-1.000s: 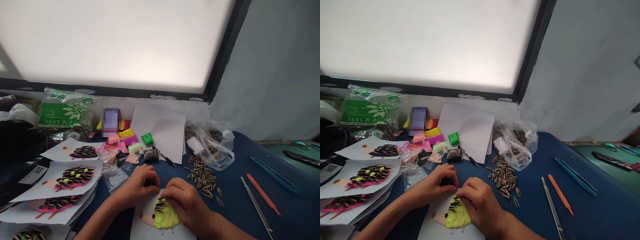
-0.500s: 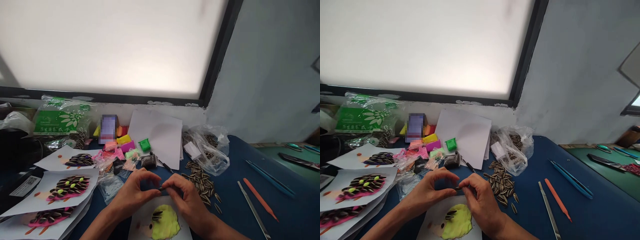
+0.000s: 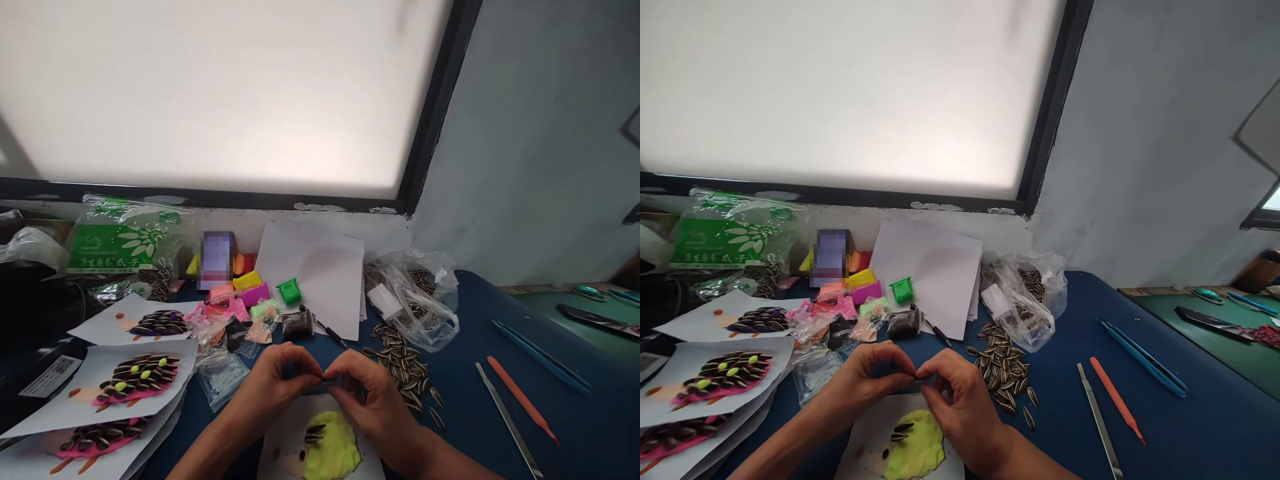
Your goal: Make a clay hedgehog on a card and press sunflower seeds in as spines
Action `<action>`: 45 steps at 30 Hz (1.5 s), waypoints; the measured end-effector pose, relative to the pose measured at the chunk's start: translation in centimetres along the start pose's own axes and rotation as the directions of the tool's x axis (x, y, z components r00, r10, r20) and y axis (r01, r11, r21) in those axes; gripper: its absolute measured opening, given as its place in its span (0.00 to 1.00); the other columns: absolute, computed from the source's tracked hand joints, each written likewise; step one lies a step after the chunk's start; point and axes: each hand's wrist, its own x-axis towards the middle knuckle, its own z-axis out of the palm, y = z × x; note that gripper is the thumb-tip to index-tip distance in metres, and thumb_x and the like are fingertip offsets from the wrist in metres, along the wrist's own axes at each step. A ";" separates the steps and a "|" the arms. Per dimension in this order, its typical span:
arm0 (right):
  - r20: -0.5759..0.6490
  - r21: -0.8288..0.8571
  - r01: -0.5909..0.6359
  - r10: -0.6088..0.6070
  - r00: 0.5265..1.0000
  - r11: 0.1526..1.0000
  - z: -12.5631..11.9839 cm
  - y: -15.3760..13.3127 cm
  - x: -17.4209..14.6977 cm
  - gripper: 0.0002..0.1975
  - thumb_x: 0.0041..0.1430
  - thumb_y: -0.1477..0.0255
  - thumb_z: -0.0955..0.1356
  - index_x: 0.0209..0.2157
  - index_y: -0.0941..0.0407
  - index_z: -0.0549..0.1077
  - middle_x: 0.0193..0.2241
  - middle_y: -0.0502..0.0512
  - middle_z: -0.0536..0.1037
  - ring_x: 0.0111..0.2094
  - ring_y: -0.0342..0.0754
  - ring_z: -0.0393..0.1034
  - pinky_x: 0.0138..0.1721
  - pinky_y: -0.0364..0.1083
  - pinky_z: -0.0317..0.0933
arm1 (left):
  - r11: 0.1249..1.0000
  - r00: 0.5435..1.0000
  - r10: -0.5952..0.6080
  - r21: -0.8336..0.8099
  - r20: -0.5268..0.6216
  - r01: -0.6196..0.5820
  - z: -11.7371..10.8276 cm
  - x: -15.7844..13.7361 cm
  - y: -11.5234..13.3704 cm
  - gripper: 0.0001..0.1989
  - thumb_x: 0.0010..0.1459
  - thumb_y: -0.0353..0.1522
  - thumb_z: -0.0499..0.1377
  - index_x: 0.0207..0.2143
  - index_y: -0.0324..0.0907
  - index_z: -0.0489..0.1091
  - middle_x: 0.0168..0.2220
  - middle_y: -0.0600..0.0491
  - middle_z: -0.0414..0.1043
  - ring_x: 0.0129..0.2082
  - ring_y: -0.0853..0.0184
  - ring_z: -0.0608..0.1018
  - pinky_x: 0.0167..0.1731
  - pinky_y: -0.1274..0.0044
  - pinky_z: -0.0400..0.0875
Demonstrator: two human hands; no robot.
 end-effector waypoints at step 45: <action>0.154 -0.137 0.188 -0.166 0.974 0.973 0.5 0.4 -1.4 0.09 0.58 0.81 0.64 0.33 0.57 0.74 0.29 0.54 0.76 0.33 0.46 0.70 0.35 0.43 0.61 | 0.996 0.975 -0.051 0.086 0.215 0.033 -0.6 -0.1 -0.2 0.08 0.45 0.26 0.55 0.28 0.39 0.72 0.26 0.58 0.67 0.26 0.72 0.67 0.25 0.82 0.59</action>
